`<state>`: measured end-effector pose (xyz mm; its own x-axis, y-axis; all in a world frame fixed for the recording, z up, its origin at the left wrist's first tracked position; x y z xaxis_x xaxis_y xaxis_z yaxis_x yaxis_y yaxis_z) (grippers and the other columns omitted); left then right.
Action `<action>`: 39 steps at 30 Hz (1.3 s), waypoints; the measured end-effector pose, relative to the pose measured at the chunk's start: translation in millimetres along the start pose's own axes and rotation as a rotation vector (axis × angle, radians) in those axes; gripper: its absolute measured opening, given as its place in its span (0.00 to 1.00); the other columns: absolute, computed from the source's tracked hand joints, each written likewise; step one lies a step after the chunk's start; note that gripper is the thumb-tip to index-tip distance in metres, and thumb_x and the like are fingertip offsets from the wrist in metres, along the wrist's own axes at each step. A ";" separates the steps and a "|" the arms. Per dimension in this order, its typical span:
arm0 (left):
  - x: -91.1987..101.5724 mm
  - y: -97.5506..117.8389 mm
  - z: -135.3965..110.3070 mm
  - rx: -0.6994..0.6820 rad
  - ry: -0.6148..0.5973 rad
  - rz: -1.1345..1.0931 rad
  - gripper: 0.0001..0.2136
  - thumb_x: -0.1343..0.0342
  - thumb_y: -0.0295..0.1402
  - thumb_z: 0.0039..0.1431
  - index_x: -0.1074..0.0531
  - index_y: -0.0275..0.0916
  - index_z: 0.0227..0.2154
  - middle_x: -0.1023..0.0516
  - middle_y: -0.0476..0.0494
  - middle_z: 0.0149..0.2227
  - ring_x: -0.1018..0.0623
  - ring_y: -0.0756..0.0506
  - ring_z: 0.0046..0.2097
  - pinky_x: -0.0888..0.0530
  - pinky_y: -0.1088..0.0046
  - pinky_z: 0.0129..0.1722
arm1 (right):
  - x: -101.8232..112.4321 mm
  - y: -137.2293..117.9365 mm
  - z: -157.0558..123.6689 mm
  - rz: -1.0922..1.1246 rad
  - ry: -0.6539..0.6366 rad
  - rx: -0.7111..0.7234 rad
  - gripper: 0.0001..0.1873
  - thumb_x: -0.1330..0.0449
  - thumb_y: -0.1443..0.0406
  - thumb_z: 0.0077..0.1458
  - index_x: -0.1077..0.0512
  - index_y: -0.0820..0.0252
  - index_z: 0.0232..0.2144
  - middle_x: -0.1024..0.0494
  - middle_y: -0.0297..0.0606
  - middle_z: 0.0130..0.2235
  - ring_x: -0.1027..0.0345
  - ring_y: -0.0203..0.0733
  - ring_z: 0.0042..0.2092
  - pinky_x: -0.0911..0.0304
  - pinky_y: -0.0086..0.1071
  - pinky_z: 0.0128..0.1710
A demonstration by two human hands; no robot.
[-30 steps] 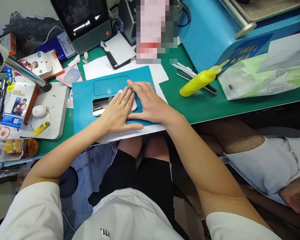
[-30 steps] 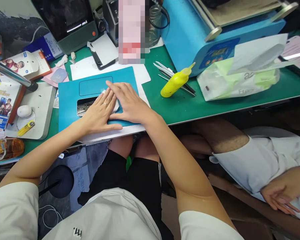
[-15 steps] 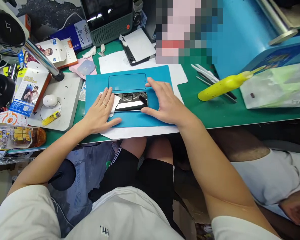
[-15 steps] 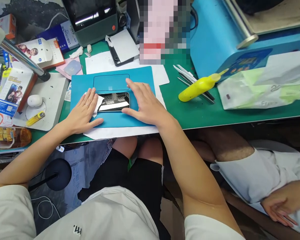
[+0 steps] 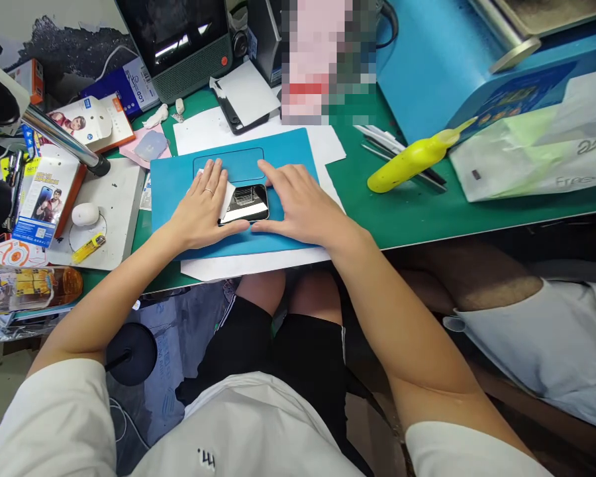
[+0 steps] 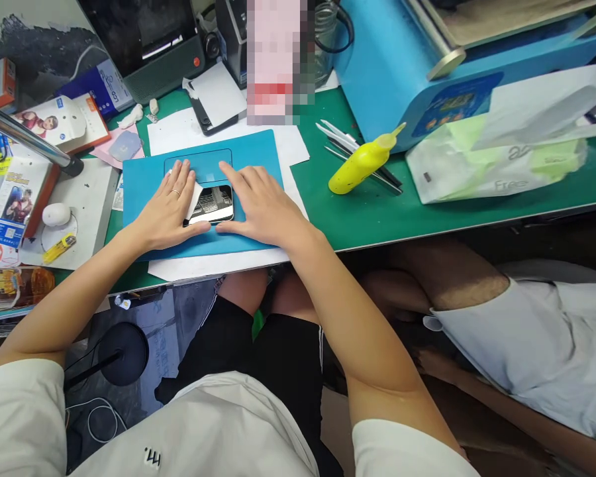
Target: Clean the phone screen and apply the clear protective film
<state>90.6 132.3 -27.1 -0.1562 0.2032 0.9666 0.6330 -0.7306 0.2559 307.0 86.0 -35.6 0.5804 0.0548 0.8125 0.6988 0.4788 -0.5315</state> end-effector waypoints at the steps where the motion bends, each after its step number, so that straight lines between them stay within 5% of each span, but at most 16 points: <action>1: -1.8 4.4 6.6 -0.015 -0.001 0.001 0.62 0.57 0.79 0.66 0.59 0.32 0.85 0.61 0.18 0.86 0.59 0.21 0.86 0.57 0.33 0.83 | 0.6 -0.4 0.3 0.009 0.007 0.006 0.63 0.36 0.31 0.64 0.54 0.54 0.85 0.28 0.57 0.67 0.35 0.76 0.70 0.39 0.77 0.72; 11: -9.2 69.2 53.7 -0.114 -0.081 0.017 0.58 0.62 0.74 0.72 0.55 0.23 0.83 0.58 0.17 0.85 0.57 0.26 0.87 0.57 0.41 0.85 | 5.3 0.2 -0.9 0.070 0.058 0.036 0.51 0.40 0.45 0.73 0.60 0.46 0.85 0.32 0.55 0.70 0.36 0.73 0.72 0.39 0.78 0.73; 19: -12.3 83.5 19.8 -0.217 -0.079 0.088 0.54 0.62 0.69 0.76 0.54 0.21 0.82 0.55 0.15 0.84 0.57 0.25 0.87 0.54 0.39 0.84 | 4.8 1.9 -4.7 0.077 0.076 0.074 0.64 0.28 0.44 0.63 0.61 0.46 0.85 0.32 0.54 0.69 0.35 0.73 0.72 0.38 0.76 0.72; 26: -3.1 59.1 -32.0 -0.234 -0.013 0.119 0.43 0.57 0.56 0.81 0.54 0.25 0.83 0.53 0.16 0.84 0.53 0.27 0.86 0.48 0.38 0.83 | 8.0 9.1 -4.3 0.123 0.019 0.020 0.70 0.32 0.29 0.57 0.60 0.44 0.85 0.30 0.54 0.67 0.31 0.73 0.67 0.31 0.75 0.66; 30: 4.9 35.3 -48.2 -0.092 0.031 0.130 0.43 0.59 0.57 0.82 0.52 0.23 0.82 0.52 0.15 0.84 0.50 0.25 0.86 0.45 0.36 0.82 | 7.5 6.6 -6.1 0.074 0.004 -0.036 0.68 0.35 0.28 0.59 0.57 0.46 0.85 0.28 0.54 0.65 0.29 0.71 0.65 0.29 0.73 0.65; 36: 9.4 25.3 -57.3 0.242 0.062 0.163 0.48 0.58 0.59 0.80 0.49 0.14 0.80 0.52 0.10 0.83 0.51 0.21 0.85 0.49 0.36 0.83 | 6.4 -0.6 -10.6 -0.010 0.052 -0.051 0.67 0.34 0.28 0.58 0.53 0.50 0.84 0.24 0.52 0.60 0.26 0.68 0.60 0.26 0.66 0.62; 39: 9.0 20.0 -54.2 0.302 0.073 0.135 0.52 0.59 0.65 0.78 0.50 0.13 0.80 0.52 0.09 0.82 0.51 0.21 0.85 0.51 0.35 0.83 | 6.8 -0.7 -11.6 0.000 0.076 -0.043 0.66 0.34 0.28 0.58 0.52 0.49 0.83 0.24 0.51 0.59 0.26 0.67 0.59 0.25 0.64 0.61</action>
<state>60.8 84.2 -12.5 -0.1025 0.0621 0.9928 0.8459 -0.5196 0.1199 315.3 75.9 -32.5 0.6096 -0.0128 0.7926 0.7151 0.4404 -0.5429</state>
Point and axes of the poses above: each hand's wrist, its own z-axis towards the middle knuckle, its own x-axis out of the back of the hand, y = z × x, the point moved 6 cm from there along z, towards the middle knuckle
